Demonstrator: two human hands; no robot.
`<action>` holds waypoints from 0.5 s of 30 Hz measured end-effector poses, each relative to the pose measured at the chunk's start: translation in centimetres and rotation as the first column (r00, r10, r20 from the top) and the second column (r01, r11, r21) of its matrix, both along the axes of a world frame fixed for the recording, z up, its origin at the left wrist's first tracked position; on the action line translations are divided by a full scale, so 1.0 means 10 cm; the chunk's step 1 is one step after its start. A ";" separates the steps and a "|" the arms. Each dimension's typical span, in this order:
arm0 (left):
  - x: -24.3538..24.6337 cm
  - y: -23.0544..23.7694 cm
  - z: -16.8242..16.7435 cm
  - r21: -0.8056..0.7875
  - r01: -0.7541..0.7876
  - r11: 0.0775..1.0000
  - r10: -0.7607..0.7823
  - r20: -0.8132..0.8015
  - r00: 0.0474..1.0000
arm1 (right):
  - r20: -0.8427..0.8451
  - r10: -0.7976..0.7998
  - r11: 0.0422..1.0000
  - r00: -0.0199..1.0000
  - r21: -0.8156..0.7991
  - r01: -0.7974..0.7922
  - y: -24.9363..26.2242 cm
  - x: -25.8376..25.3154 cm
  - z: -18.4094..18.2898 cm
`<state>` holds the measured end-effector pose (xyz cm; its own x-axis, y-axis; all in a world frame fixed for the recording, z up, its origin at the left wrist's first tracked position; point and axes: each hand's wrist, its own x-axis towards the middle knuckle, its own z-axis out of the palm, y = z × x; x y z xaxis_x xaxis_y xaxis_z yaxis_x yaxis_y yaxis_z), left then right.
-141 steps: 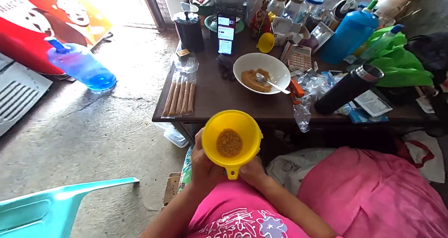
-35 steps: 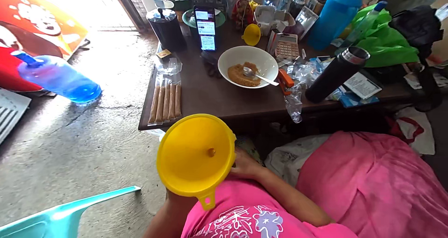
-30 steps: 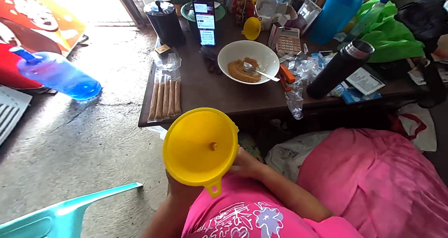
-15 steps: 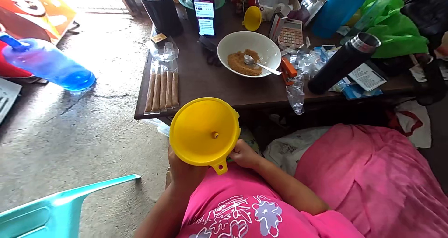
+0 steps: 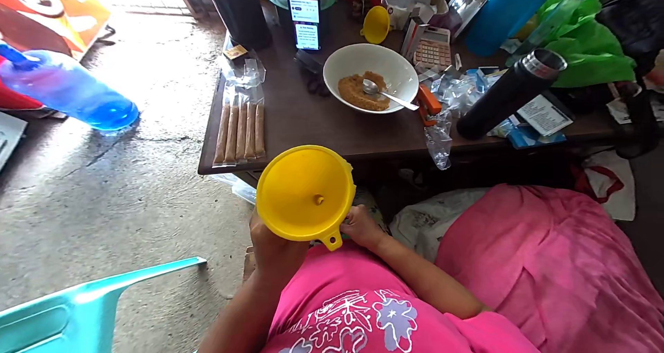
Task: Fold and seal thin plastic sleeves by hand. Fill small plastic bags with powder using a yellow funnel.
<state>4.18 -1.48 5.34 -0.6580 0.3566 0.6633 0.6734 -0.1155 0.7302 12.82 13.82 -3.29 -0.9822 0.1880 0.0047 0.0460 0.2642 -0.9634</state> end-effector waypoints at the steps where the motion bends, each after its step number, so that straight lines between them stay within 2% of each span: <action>1: -0.01 0.01 -0.02 -0.005 0.000 1.000 0.000 -0.008 1.000 | 0.052 -0.008 1.000 0.999 0.015 0.007 0.01 0.00 0.00; 3: 0.00 0.02 -0.02 -0.002 0.007 1.000 -0.007 -0.003 1.000 | 0.105 -0.011 0.998 0.994 0.065 0.004 0.04 -0.02 -0.03; 5: 0.02 0.03 -0.01 0.027 0.021 0.999 -0.021 0.023 1.000 | 0.045 -0.013 0.988 0.999 0.154 0.006 0.04 0.00 0.00; 7: 0.02 0.02 0.00 0.014 0.041 0.999 -0.041 0.020 0.999 | -0.194 0.007 0.980 0.981 0.198 0.032 -0.01 0.03 0.15; 9: 0.02 0.03 0.01 -0.008 0.059 0.998 -0.059 0.016 0.998 | -0.421 0.035 0.977 0.906 0.204 0.057 -0.07 0.02 0.33; 10: 0.02 0.03 0.00 -0.001 0.075 0.997 -0.075 0.027 0.997 | -0.480 0.035 0.975 0.876 0.210 0.076 -0.09 0.02 0.37; 12: 0.06 0.00 -0.04 0.063 0.133 0.989 -0.139 0.099 0.985 | -0.480 0.054 0.978 0.876 0.203 0.051 -0.10 0.01 0.35; 15: 0.10 -0.12 -0.04 0.112 0.176 0.978 -0.195 0.186 0.963 | -0.406 0.146 0.987 0.902 0.116 -0.107 -0.11 0.02 0.21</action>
